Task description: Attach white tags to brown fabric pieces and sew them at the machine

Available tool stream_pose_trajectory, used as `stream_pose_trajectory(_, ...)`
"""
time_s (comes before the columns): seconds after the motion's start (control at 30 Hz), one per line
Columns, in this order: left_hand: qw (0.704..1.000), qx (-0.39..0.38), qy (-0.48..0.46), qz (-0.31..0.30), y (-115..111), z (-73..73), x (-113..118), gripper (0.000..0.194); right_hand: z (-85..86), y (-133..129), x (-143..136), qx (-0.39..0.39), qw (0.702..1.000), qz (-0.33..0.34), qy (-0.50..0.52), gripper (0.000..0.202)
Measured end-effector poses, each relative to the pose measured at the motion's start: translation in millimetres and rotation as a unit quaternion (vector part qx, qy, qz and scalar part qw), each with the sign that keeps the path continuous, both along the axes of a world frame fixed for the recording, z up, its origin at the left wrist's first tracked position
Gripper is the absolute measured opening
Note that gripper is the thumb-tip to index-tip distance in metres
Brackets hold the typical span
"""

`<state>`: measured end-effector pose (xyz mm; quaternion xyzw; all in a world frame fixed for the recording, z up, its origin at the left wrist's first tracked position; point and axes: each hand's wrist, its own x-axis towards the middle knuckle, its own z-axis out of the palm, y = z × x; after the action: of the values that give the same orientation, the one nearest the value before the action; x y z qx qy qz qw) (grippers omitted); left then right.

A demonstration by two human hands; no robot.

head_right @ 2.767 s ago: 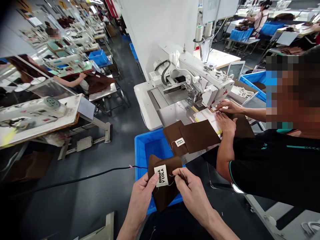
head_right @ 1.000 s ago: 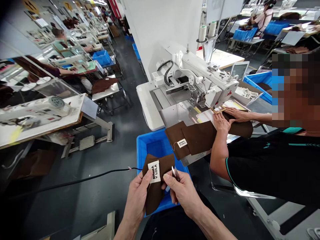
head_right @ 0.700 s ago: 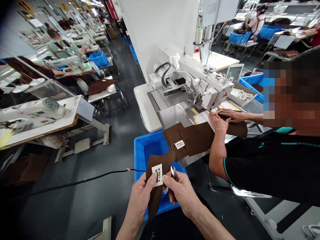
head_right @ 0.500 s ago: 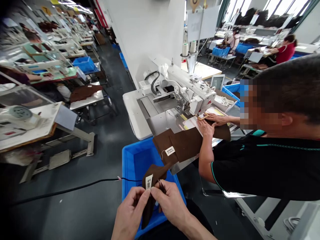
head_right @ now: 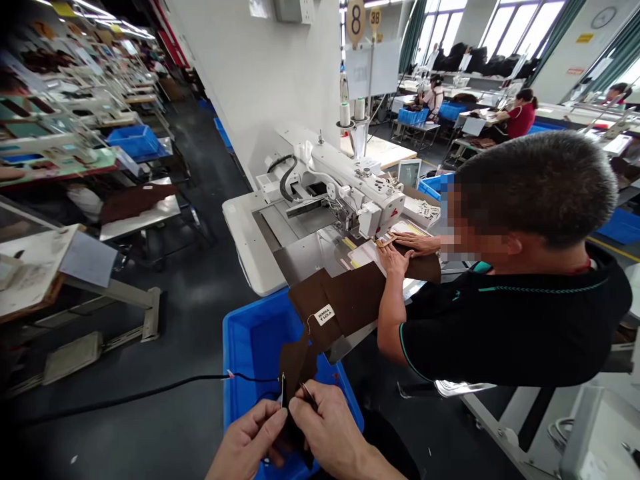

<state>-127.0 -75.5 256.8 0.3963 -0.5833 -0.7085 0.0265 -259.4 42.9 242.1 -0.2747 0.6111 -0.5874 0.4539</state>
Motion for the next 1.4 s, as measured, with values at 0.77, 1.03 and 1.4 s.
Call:
stream_pose_trajectory(0.77,0.991,-0.002,0.043,0.128,20,21.1,-3,0.041,40.8,36,7,0.018,0.990,0.016,0.143,0.057)
stream_pose_trajectory(1.03,0.993,-0.053,0.022,0.102,25,26.6,-1,0.043,53.5,29,12,0.094,0.989,0.062,0.099,0.075)
stream_pose_trajectory(1.4,0.990,-0.102,-0.011,0.094,29,32.7,0,0.039,42.5,25,16,0.089,0.992,0.034,0.086,0.070)
